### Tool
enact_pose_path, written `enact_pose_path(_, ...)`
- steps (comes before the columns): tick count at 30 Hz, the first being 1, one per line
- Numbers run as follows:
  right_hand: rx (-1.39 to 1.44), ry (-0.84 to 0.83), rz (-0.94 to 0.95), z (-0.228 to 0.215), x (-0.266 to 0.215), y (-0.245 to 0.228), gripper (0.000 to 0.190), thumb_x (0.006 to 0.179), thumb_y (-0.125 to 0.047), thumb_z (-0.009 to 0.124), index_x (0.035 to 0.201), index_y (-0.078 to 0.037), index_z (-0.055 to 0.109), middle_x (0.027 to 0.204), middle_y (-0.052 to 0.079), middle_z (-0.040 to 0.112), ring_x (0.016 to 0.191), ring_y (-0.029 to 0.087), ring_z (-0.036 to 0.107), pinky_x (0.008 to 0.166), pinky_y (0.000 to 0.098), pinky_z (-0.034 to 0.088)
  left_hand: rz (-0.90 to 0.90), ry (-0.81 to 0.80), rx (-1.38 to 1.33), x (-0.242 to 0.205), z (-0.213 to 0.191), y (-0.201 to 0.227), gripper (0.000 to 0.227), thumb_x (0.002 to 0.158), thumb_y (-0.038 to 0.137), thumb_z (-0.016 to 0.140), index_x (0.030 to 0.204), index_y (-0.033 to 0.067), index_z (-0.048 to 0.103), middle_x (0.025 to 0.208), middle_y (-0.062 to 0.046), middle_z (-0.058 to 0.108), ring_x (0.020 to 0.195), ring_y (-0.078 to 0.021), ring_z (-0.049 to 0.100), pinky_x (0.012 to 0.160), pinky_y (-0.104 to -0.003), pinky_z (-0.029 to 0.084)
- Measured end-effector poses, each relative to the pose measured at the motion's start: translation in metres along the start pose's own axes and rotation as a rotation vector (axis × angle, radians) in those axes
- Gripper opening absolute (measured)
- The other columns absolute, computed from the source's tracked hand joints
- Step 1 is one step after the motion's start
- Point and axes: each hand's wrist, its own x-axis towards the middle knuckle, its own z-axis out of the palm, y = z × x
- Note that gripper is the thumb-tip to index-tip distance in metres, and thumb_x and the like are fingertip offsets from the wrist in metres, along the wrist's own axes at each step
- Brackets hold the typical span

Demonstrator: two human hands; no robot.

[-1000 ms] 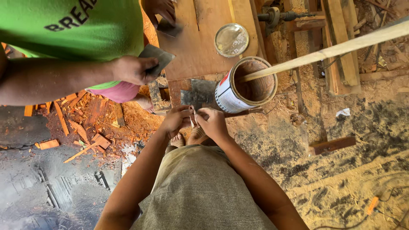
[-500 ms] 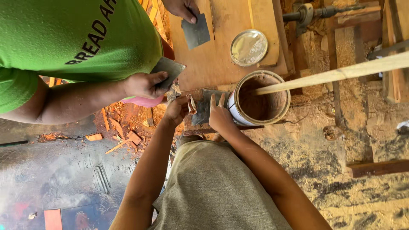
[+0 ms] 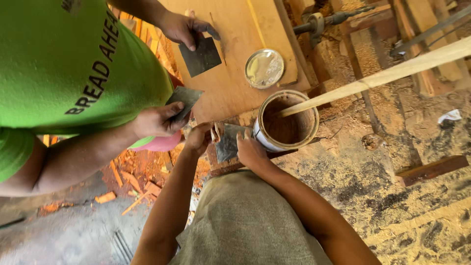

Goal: The person rubs two sanding blocks together, then picks up a wooden stick to stir a can of wood filler. They open a tube of filler and squeeze its contents onto a sanding block, then rub the two blocks together to mix the filler.

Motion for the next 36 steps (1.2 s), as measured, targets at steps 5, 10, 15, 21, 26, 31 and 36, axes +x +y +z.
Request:
enact_pose_path(5, 0.275, 0.281, 0.009, 0.018, -0.025, 0.004, 0.046, 0.093, -0.022, 0.073, 0.134, -0.006, 0.061, 0.134, 0.021, 0.065, 0.118, 0.043, 0.069, 0.103, 0.0477, 0.055, 0.169, -0.065, 0.223, -0.04, 0.011, 0.008, 0.037, 0.091, 0.012, 0.074, 0.124, -0.0014, 0.063, 0.095, -0.009, 0.071, 0.078, -0.0154, 0.064, 0.066, -0.03, 0.052)
enact_pose_path(10, 0.124, 0.022, 0.158, -0.017, -0.008, -0.018, 0.071, 0.086, -0.022, 0.075, 0.148, -0.005, 0.045, 0.149, 0.032, 0.044, 0.111, 0.048, 0.063, 0.096, 0.052, 0.052, -0.012, -0.135, -0.096, -0.05, 0.004, 0.021, 0.036, 0.092, 0.018, 0.072, 0.122, -0.0004, 0.064, 0.092, -0.01, 0.071, 0.077, -0.0206, 0.07, 0.065, -0.034, 0.056)
enact_pose_path(15, 0.021, -0.184, 0.282, -0.039, -0.001, -0.043, 0.096, 0.083, -0.021, 0.08, 0.16, -0.009, 0.023, 0.161, 0.03, 0.026, 0.107, 0.044, 0.066, 0.091, 0.0483, 0.056, -0.056, -0.176, -0.085, -0.068, -0.019, 0.001, 0.03, 0.093, 0.016, 0.07, 0.119, 0.0021, 0.061, 0.095, -0.008, 0.069, 0.083, -0.0202, 0.073, 0.078, -0.037, 0.063)
enact_pose_path(21, -0.014, -0.128, 0.299, -0.028, 0.008, -0.035, 0.101, 0.078, -0.028, 0.09, 0.155, -0.004, 0.029, 0.154, 0.029, 0.033, 0.118, 0.044, 0.062, 0.094, 0.0492, 0.055, -0.048, -0.204, -0.081, -0.073, -0.037, -0.008, 0.034, 0.095, 0.013, 0.067, 0.127, 0.0036, 0.057, 0.094, -0.009, 0.068, 0.076, -0.0192, 0.068, 0.069, -0.035, 0.06)
enact_pose_path(26, -0.01, -0.252, 0.452, -0.034, 0.022, -0.039, 0.109, 0.071, -0.028, 0.094, 0.155, -0.005, 0.03, 0.158, 0.034, 0.026, 0.118, 0.045, 0.064, 0.094, 0.0494, 0.058, -0.043, -0.214, -0.03, -0.079, -0.04, -0.016, 0.037, 0.095, 0.012, 0.066, 0.128, 0.0009, 0.054, 0.093, -0.01, 0.067, 0.074, -0.019, 0.066, 0.064, -0.033, 0.058)
enact_pose_path(31, -0.014, -0.28, 0.468, -0.054, 0.028, -0.053, 0.12, 0.065, -0.026, 0.098, 0.159, -0.009, 0.024, 0.157, 0.037, 0.024, 0.12, 0.047, 0.062, 0.096, 0.0494, 0.057, -0.072, -0.266, -0.074, -0.072, -0.045, -0.015, 0.033, 0.098, 0.016, 0.065, 0.122, -0.0045, 0.057, 0.092, -0.013, 0.067, 0.077, -0.0209, 0.067, 0.064, -0.035, 0.056)
enact_pose_path(36, -0.055, -0.114, 0.452, -0.046, 0.022, -0.064, 0.113, 0.064, -0.031, 0.1, 0.15, -0.008, 0.031, 0.152, 0.031, 0.029, 0.131, 0.049, 0.048, 0.096, 0.0511, 0.053, 0.011, -0.24, 0.022, -0.067, -0.048, -0.022, 0.034, 0.095, 0.015, 0.066, 0.122, -0.0052, 0.06, 0.093, -0.01, 0.067, 0.078, -0.0193, 0.065, 0.066, -0.034, 0.056)
